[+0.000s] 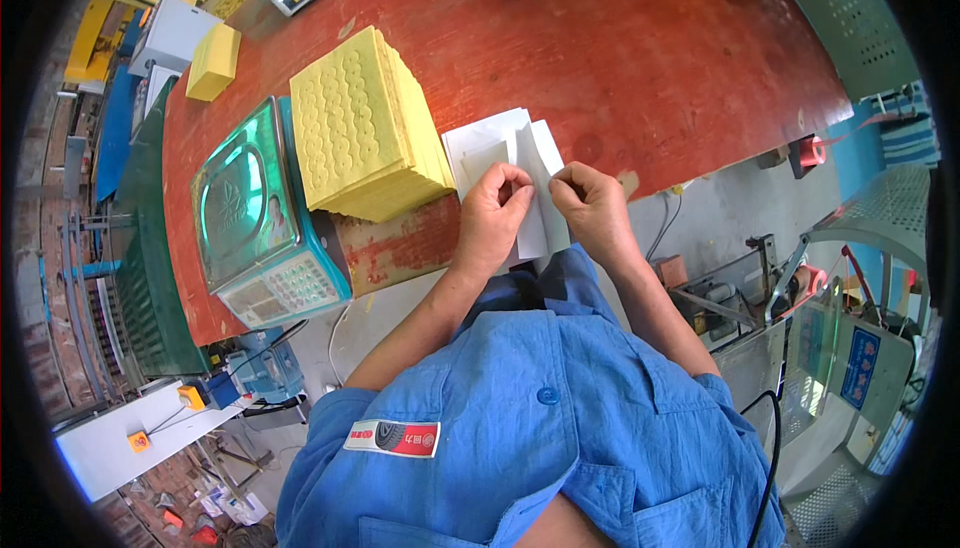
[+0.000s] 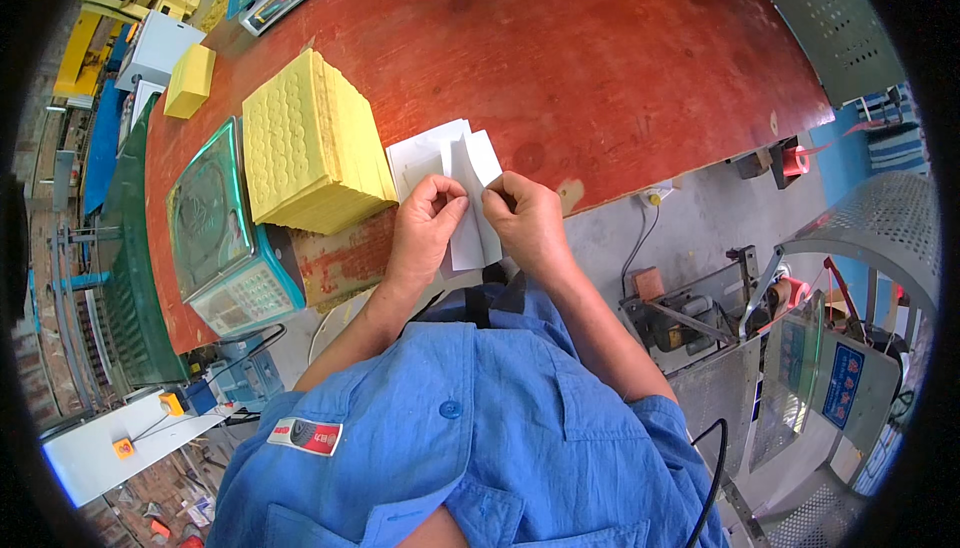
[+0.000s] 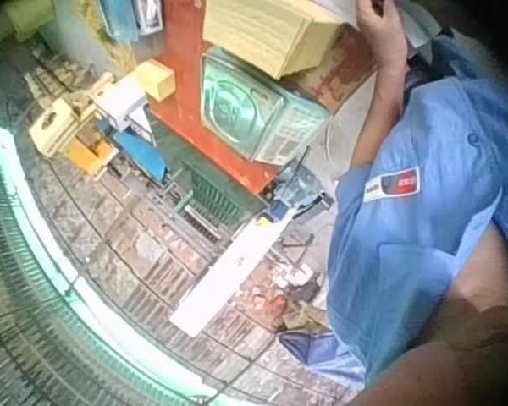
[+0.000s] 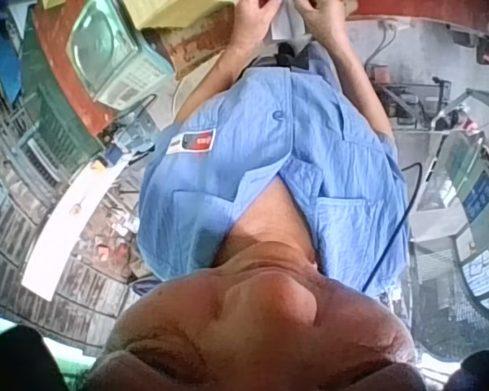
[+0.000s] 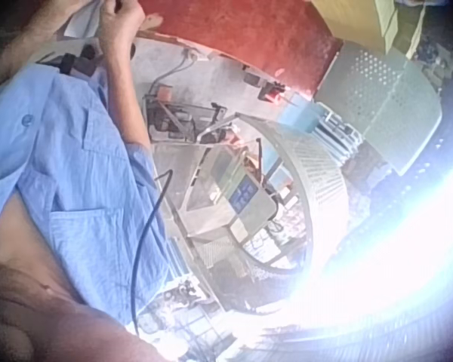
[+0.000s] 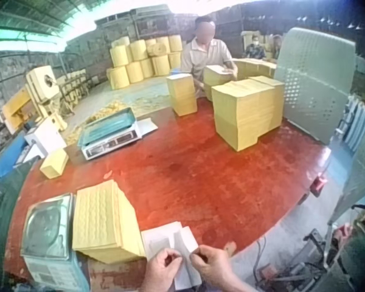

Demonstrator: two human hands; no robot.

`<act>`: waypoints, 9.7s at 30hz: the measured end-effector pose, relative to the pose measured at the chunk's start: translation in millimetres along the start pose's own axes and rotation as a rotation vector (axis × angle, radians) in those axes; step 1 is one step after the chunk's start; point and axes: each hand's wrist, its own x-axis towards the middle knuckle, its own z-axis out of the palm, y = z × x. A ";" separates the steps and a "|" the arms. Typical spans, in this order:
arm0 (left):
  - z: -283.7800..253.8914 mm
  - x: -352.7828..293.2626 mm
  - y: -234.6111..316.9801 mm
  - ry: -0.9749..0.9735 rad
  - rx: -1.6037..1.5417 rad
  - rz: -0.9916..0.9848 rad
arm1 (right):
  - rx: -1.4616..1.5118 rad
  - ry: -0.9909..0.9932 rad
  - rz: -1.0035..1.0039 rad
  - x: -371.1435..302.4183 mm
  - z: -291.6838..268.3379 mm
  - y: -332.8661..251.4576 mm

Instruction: The person is bundling stacks of yellow paper using a strapping machine and then placing them into a larger shipping bag.

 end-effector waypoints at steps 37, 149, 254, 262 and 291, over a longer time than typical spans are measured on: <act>109.3 138.2 183.1 -0.118 -0.202 0.395 | 0.130 0.489 -0.436 53.1 -157.9 -95.6; 205.8 157.9 197.7 -0.427 1.180 0.902 | 0.861 0.302 -0.186 140.5 -228.7 22.7; 410.9 -315.4 -62.2 -1.286 0.018 -0.468 | 0.665 1.362 0.239 -620.8 -289.3 280.0; 408.5 -311.3 -64.9 -1.271 0.029 -0.473 | 0.772 1.330 0.090 -635.0 -295.2 232.4; 418.3 -318.8 -74.9 -1.209 -0.090 -0.499 | 0.334 1.637 0.185 -620.7 -293.9 234.8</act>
